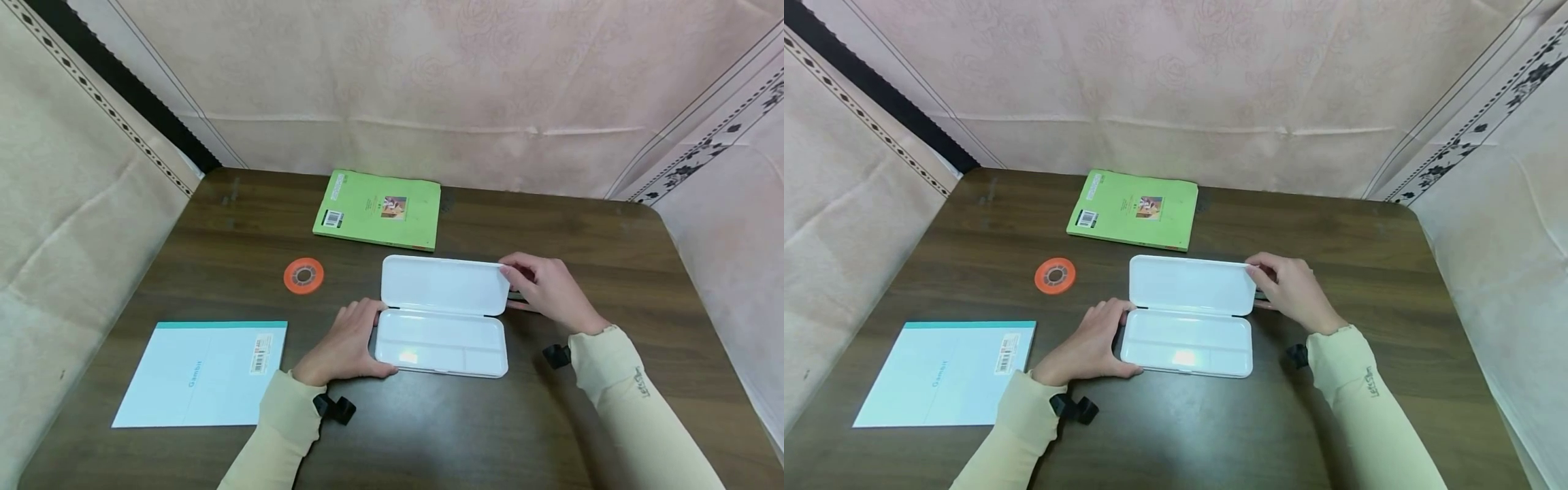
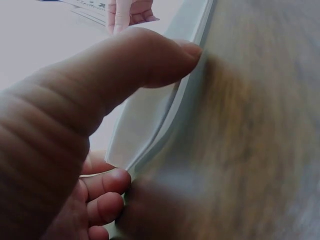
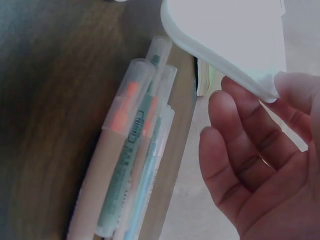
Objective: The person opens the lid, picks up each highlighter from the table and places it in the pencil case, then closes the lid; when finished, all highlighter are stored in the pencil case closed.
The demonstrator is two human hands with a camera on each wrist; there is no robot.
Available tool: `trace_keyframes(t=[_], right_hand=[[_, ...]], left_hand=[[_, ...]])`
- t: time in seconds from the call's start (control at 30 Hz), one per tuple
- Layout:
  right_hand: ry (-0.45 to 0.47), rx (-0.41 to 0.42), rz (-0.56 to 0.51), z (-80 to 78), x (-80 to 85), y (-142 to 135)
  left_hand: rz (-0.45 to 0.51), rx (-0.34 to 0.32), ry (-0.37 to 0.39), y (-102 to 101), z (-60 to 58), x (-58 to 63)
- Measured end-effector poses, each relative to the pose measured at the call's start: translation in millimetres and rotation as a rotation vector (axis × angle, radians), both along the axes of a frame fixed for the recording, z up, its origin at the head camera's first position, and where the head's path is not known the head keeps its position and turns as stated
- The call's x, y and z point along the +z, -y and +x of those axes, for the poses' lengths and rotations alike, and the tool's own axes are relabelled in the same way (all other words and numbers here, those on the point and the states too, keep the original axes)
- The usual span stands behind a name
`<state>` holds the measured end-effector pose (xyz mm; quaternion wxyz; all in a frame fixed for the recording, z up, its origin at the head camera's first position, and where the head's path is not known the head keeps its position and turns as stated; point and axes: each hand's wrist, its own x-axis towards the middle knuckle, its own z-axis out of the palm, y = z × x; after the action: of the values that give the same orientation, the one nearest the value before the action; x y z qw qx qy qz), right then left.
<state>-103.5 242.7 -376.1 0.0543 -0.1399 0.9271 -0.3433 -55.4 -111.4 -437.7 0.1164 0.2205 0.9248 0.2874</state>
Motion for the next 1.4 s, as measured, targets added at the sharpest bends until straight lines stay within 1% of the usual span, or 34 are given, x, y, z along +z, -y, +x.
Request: trace_keyframes(t=[0.03,0.1,0.23,0.37,0.5,0.6,0.73,0.8,0.9,1.03,1.23,1.4], right_hand=[[0.007,-0.003,-0.002,0.0,0.8,-0.2],[-0.01,-0.006,0.02,0.6,3.7,-1.5],[-0.09,-0.022,0.083,2.3,11.8,-8.7],[-0.137,-0.066,0.103,2.3,19.0,-22.9],[-0.167,-0.086,0.118,-2.2,22.3,-41.2],[-0.161,-0.103,0.128,-7.2,20.3,-55.7],[-0.111,-0.134,0.163,-13.1,12.4,-75.3],[-0.084,-0.134,0.189,-15.4,7.7,-83.5],[-0.058,-0.107,0.238,-19.1,1.0,-91.8],[-0.037,-0.051,0.303,-27.2,-5.6,-93.9],[-0.019,0.024,0.401,-40.8,-8.6,-91.2],[0.011,0.073,0.443,-51.0,-9.9,-88.4]], left_hand=[[-0.002,0.0,0.0,0.0,0.2,0.2],[0.0,0.001,0.003,0.0,0.7,1.3],[-0.004,0.003,-0.015,-0.3,1.4,2.6],[-0.008,0.0,-0.026,-0.6,1.7,3.9],[-0.01,-0.001,-0.028,-0.5,1.4,4.6],[-0.005,0.001,-0.03,-0.2,1.0,4.3],[0.004,0.004,-0.022,0.2,1.0,3.1],[0.0,0.003,-0.018,0.1,1.0,2.1],[-0.001,0.002,-0.012,-0.4,0.9,1.4],[-0.001,0.0,-0.011,-0.3,1.2,1.1],[0.007,-0.006,-0.027,0.0,1.7,1.4],[0.002,-0.017,-0.021,0.1,1.0,1.2]])
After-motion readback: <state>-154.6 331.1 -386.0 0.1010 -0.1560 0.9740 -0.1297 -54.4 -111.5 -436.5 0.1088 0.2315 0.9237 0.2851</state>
